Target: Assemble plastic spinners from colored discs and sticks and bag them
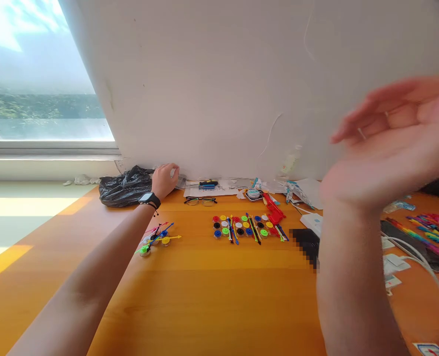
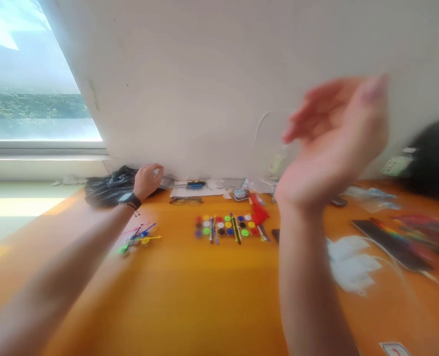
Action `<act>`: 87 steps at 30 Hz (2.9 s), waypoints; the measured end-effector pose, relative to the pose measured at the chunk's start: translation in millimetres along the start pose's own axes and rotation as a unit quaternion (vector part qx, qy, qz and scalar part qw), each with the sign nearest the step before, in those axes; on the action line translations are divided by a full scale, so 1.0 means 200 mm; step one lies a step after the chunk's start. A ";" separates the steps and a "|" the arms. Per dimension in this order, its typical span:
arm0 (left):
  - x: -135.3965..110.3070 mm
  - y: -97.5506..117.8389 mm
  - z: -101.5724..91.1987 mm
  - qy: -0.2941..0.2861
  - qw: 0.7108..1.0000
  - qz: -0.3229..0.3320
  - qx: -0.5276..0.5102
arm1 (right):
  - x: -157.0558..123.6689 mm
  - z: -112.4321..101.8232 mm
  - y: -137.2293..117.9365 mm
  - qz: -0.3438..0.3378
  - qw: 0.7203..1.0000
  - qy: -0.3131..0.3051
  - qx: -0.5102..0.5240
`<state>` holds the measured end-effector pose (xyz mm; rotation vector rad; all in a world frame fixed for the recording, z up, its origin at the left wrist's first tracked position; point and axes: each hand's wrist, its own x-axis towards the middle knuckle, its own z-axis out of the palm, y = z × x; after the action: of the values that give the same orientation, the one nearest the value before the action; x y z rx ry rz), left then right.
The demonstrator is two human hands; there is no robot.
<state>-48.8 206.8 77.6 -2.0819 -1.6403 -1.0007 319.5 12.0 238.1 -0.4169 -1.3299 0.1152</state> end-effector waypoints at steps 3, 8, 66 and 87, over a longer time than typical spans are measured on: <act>0.04 0.04 -0.07 0.104 0.991 -0.022 -0.086 | -0.01 0.09 0.10 -0.028 0.998 0.058 -0.006; 0.08 0.10 -0.10 0.107 0.980 -0.034 -0.163 | -0.16 0.13 0.44 0.166 0.951 -0.239 -0.107; -0.16 0.63 -0.46 -0.174 0.832 -0.099 -0.518 | -0.41 0.32 0.57 0.395 0.866 -0.302 0.044; -0.14 0.51 -0.59 -0.306 0.835 -0.012 -0.457 | -0.20 0.01 0.49 0.342 0.889 -0.300 -0.045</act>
<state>3.9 82.2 160.4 -3.2998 -1.5905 -1.4141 322.6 90.8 166.6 -0.9751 -1.7423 0.8307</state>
